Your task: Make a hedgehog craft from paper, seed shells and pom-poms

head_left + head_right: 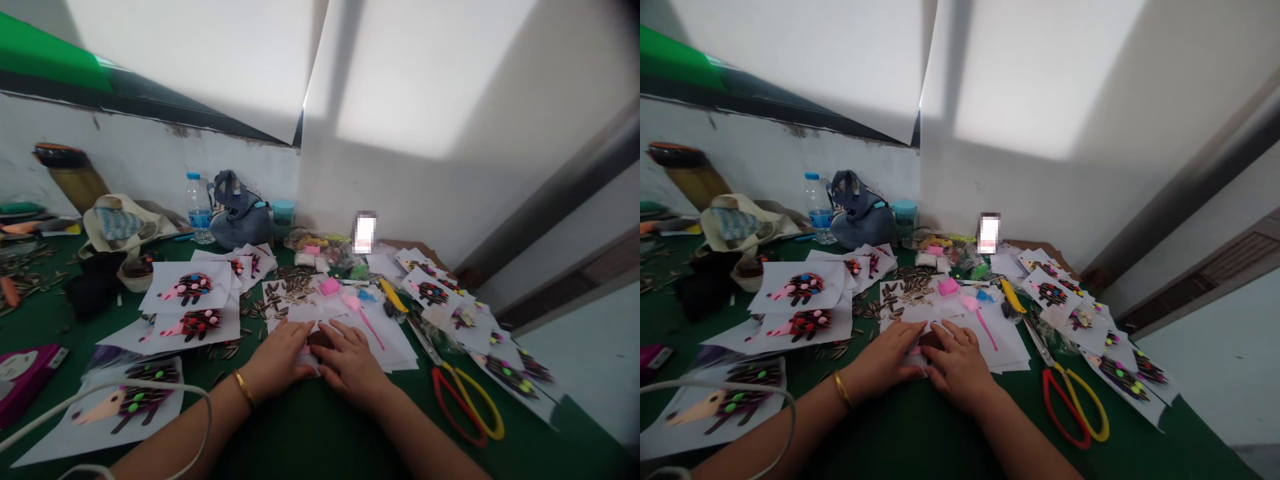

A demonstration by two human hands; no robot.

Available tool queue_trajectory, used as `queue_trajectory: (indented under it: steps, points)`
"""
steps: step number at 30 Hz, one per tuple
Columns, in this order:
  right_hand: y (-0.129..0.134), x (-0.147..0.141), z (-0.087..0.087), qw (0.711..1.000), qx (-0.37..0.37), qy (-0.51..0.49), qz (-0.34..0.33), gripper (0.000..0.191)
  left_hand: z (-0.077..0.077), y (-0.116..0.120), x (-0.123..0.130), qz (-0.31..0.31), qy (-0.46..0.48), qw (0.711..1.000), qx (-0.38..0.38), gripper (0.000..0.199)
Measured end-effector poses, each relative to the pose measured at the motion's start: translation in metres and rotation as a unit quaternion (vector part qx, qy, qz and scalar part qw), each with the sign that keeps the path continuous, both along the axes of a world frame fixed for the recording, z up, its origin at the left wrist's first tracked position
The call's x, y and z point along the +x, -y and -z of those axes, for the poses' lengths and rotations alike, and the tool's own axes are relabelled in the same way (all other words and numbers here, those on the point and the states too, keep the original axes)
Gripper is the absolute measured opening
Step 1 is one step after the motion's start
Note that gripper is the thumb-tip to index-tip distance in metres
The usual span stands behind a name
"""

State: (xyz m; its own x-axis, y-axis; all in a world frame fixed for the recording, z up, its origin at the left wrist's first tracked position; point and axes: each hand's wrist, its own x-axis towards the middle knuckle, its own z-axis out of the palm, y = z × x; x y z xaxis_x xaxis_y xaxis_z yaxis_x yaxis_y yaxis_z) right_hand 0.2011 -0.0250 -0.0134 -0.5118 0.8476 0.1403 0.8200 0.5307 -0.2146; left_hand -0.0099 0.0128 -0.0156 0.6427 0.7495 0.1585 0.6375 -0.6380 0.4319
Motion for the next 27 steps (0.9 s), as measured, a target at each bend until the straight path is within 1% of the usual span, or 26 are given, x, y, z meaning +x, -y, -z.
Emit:
queue_trajectory:
  steps: [8, 11, 14, 17, 19, 20, 22, 24, 26, 27]
  points:
    - [-0.003, 0.0, 0.001, 1.0, -0.001, 0.006, 0.01, 0.042, -0.002, 0.0, 0.001, -0.008, -0.002, 1.0, -0.008, 0.08]
    - [-0.006, -0.002, 0.0, 1.0, -0.006, 0.012, 0.019, 0.047, -0.003, 0.0, 0.001, -0.012, -0.003, 1.0, -0.01, 0.083]
    - [-0.007, -0.004, 0.001, 0.999, -0.013, 0.019, 0.023, 0.047, -0.002, 0.0, 0.001, -0.014, -0.008, 1.0, -0.01, 0.085]
    - [-0.007, -0.002, 0.003, 0.999, 0.001, 0.012, 0.041, 0.048, 0.0, 0.0, 0.001, -0.024, -0.012, 1.0, 0.0, 0.088]
    - [-0.008, 0.005, 0.005, 0.997, 0.017, 0.008, 0.078, 0.049, 0.001, 0.001, 0.001, -0.028, -0.015, 0.999, 0.012, 0.087]
    - [-0.009, 0.01, 0.006, 0.994, 0.026, 0.009, 0.106, 0.049, 0.001, 0.002, 0.001, -0.028, -0.016, 0.999, 0.019, 0.087]
    - [-0.012, 0.026, 0.008, 0.983, 0.043, 0.018, 0.18, 0.044, -0.001, 0.004, 0.002, -0.027, -0.018, 0.999, 0.029, 0.086]
    - [-0.018, 0.043, 0.008, 0.964, 0.052, 0.038, 0.258, 0.04, -0.004, 0.005, 0.003, -0.028, -0.023, 0.999, 0.03, 0.085]
    - [-0.024, 0.058, 0.008, 0.948, 0.042, 0.062, 0.309, 0.032, -0.007, 0.006, 0.003, -0.031, -0.026, 0.999, 0.021, 0.078]
    - [-0.028, 0.064, 0.008, 0.945, 0.031, 0.069, 0.317, 0.029, -0.009, 0.006, 0.003, -0.033, -0.026, 0.999, 0.015, 0.07]
